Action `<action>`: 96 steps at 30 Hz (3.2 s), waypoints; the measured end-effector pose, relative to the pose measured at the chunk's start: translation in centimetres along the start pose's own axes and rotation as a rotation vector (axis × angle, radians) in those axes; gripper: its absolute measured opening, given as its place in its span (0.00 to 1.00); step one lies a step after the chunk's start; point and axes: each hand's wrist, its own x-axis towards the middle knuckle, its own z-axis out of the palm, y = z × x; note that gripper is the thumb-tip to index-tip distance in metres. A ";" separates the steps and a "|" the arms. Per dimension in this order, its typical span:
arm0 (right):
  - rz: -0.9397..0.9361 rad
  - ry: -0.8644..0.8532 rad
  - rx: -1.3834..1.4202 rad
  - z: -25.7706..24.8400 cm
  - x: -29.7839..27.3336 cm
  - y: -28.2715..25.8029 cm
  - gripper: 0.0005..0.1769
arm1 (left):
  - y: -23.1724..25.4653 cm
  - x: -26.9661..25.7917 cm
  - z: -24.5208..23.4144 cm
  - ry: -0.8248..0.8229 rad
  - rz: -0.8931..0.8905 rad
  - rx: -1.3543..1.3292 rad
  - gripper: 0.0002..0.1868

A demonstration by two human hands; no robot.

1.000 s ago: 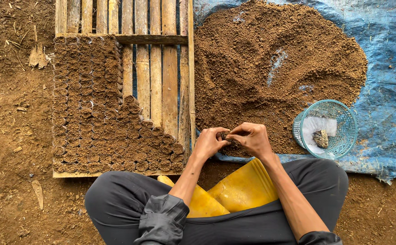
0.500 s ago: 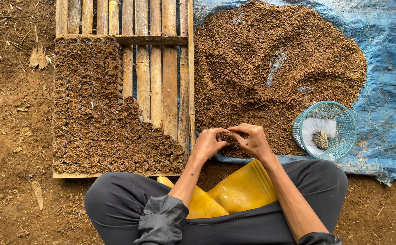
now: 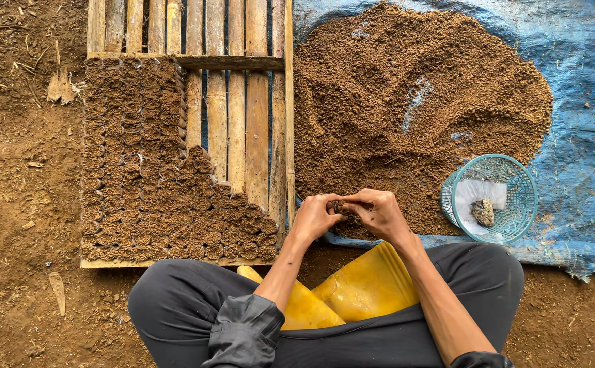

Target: The person sits on the ground and fills a wooden seedling tray with soil. They take small plastic bags from a basket, open them, and pour the contents into the tray's compartments. The person then uses their hands to spread and level the soil within the tray.

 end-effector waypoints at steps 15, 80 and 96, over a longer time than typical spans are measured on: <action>-0.035 -0.055 0.040 0.2 -0.5 1.2 0.11 | -0.1 0.4 1.2 -0.015 0.015 0.087 0.19; 0.167 0.155 0.128 0.5 -1.9 0.7 0.13 | 1.9 -0.7 -1.7 -0.059 -0.077 -0.125 0.19; 0.338 0.001 -0.038 -0.3 -1.5 0.2 0.10 | 3.0 -1.5 -2.2 -0.004 -0.004 -0.103 0.18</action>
